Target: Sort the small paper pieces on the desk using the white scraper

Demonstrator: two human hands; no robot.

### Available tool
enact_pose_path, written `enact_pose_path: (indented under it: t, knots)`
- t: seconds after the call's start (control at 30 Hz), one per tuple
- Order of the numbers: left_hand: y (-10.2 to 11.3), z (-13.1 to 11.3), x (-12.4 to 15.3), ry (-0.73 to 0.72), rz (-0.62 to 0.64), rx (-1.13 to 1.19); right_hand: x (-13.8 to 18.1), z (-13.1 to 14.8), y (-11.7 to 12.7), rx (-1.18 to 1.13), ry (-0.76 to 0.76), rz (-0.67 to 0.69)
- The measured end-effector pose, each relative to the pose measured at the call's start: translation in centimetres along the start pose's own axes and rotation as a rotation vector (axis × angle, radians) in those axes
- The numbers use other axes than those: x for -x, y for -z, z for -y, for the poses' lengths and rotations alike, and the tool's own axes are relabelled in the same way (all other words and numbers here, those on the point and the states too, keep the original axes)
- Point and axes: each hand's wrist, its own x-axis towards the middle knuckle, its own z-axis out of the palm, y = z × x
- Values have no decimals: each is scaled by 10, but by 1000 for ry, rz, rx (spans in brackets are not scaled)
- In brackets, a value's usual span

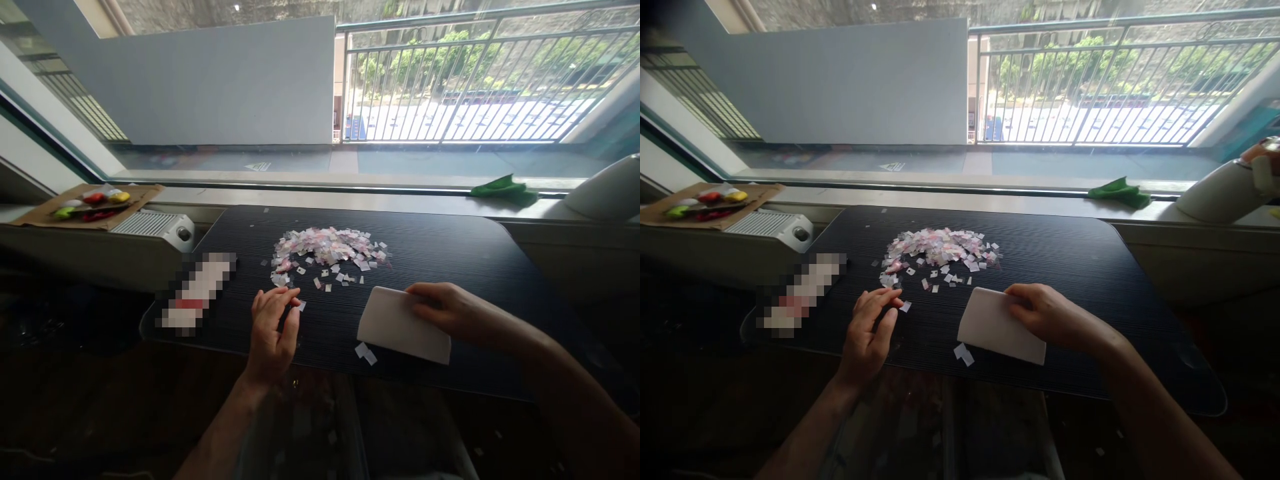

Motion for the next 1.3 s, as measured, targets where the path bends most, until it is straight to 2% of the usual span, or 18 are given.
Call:
enact_pose_path:
  t: [0.27, 0.53, 0.63, 0.7, 0.83, 0.93, 1.13, 1.2, 1.3]
  knots:
    - [0, 0, 0, -9, -6, 8, 8, 9, 1, 11, 36, 134]
    - [0, 1, 0, -1, -2, 35, 37, 8, 8, 58, 24, 127]
    - [-1, 1, 0, 3, -21, 61, 43, 6, 7, 48, 62, 31]
    - [0, -1, 0, 24, -53, 99, 42, 4, -1, 31, 124, -111]
    - [6, -4, -3, 136, -149, 223, 26, 7, -30, -5, 232, -390]
    - [13, 0, -5, 159, -212, 202, 7, 21, -50, 15, 337, -493]
    - [14, 17, -2, 145, -253, 64, -24, 61, -63, 227, 568, -513]
    - [11, 19, -1, 143, -252, 45, -24, 60, -60, 307, 599, -493]
    - [9, 17, 1, 136, -248, 27, -8, 38, -50, 396, 617, -456]
